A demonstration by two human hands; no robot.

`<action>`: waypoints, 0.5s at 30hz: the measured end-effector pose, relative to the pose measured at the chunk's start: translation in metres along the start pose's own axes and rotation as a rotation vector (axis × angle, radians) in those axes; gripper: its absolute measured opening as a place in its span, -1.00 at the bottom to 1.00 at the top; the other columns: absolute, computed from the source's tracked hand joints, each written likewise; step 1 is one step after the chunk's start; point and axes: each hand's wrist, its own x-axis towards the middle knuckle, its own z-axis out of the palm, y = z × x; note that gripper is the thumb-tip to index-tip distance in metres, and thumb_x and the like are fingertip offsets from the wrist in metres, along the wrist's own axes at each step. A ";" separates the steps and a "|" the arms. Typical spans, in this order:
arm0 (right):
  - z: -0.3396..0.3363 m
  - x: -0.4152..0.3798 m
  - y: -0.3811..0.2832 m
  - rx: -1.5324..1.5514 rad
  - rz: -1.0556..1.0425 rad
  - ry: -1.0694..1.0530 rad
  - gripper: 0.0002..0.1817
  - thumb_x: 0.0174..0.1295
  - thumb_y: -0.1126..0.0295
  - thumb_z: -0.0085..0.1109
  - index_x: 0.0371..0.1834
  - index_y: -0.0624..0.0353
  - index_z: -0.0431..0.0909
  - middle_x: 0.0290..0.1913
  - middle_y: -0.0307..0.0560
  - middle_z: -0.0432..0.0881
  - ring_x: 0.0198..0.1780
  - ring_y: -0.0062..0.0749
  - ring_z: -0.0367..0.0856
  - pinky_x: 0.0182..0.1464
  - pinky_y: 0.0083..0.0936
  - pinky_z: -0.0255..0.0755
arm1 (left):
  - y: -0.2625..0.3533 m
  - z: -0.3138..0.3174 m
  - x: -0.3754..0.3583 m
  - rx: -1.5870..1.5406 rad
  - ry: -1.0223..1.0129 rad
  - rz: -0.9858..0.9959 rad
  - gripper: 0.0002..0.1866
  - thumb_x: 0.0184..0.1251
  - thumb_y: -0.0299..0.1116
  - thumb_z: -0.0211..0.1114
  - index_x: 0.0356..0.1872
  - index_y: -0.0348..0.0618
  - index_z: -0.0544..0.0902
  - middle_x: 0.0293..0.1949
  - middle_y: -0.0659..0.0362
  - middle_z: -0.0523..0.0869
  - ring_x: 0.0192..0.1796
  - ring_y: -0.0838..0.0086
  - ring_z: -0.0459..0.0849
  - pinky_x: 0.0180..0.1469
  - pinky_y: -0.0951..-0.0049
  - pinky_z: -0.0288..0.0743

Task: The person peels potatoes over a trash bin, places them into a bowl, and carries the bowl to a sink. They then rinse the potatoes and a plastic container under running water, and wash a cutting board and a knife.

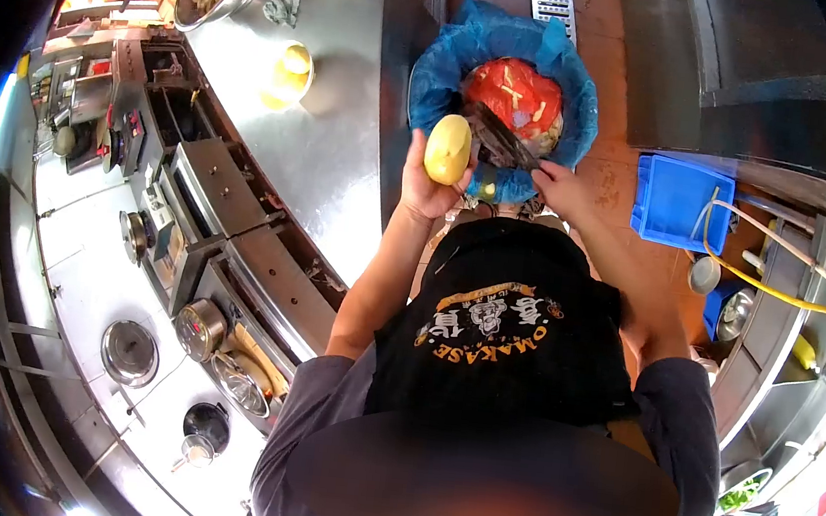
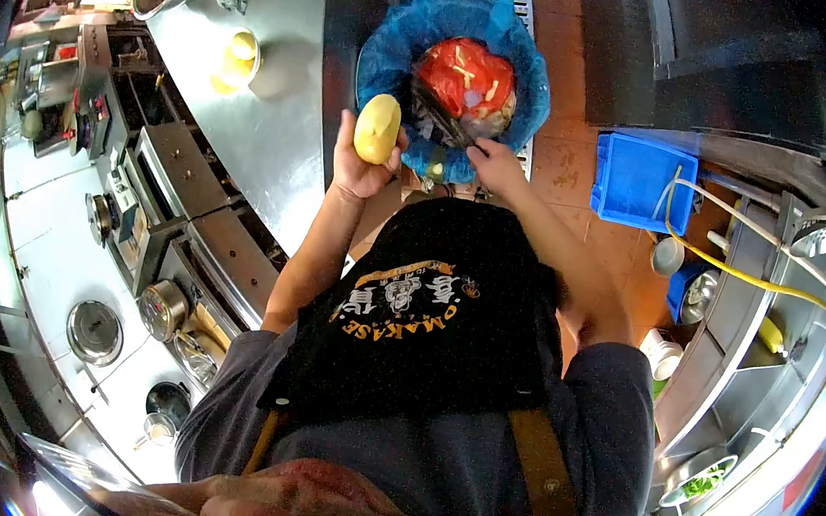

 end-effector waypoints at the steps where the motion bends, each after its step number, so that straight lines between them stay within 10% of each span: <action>1: 0.005 -0.013 -0.014 -0.005 0.002 -0.007 -0.73 0.32 0.27 0.10 -0.03 0.16 0.58 -0.33 -0.03 0.64 -0.30 -0.22 0.61 -0.24 -0.36 0.47 | -0.002 0.003 0.003 -0.007 0.003 0.004 -0.45 0.42 0.11 -0.05 0.17 -0.08 0.50 0.01 0.08 0.63 0.01 0.28 0.61 -0.11 0.31 0.61; 3: 0.009 -0.042 -0.055 -0.174 -0.751 0.397 -0.67 0.27 0.27 0.16 0.08 0.07 0.58 -0.23 -0.02 0.64 -0.21 -0.11 0.61 -0.16 -0.33 0.49 | -0.009 0.011 0.009 0.229 0.208 0.139 -0.47 0.43 0.14 -0.05 0.15 -0.04 0.53 0.02 0.10 0.63 0.05 0.29 0.60 -0.09 0.27 0.61; 9: -0.001 -0.016 -0.040 -0.315 -0.910 0.420 -0.60 0.22 0.29 0.21 0.14 0.03 0.57 -0.13 0.00 0.63 -0.09 -0.02 0.60 -0.02 -0.32 0.48 | -0.012 0.000 0.015 0.165 0.075 0.049 -0.44 0.34 0.19 0.01 0.04 -0.08 0.56 -0.15 0.11 0.67 -0.22 0.30 0.64 -0.34 0.41 0.59; 11: -0.003 0.006 -0.012 -0.158 -0.726 0.349 -0.60 0.23 0.27 0.20 0.14 0.05 0.56 -0.13 0.00 0.63 -0.06 -0.05 0.60 0.02 -0.29 0.47 | -0.005 -0.013 0.011 0.209 0.117 0.019 -0.36 0.29 0.23 0.02 0.08 -0.15 0.52 -0.16 0.01 0.62 -0.25 0.29 0.62 -0.31 0.39 0.57; 13: -0.015 0.020 0.003 -0.160 0.118 -0.232 -0.60 0.26 0.22 0.19 0.15 0.06 0.56 -0.10 0.03 0.64 0.00 -0.05 0.59 0.07 -0.27 0.46 | -0.001 -0.005 0.000 0.233 0.052 -0.023 -0.36 0.29 0.21 0.06 0.13 -0.15 0.49 -0.14 0.02 0.62 -0.17 0.27 0.63 -0.25 0.35 0.57; 15: -0.001 0.017 0.015 -0.112 -0.013 -0.074 -0.60 0.27 0.21 0.18 0.15 0.06 0.55 -0.09 0.04 0.65 0.03 -0.06 0.59 0.07 -0.28 0.46 | 0.000 0.004 0.001 0.316 0.055 0.035 -0.37 0.28 0.16 0.10 0.16 -0.15 0.46 -0.10 0.02 0.62 -0.12 0.26 0.63 -0.19 0.32 0.58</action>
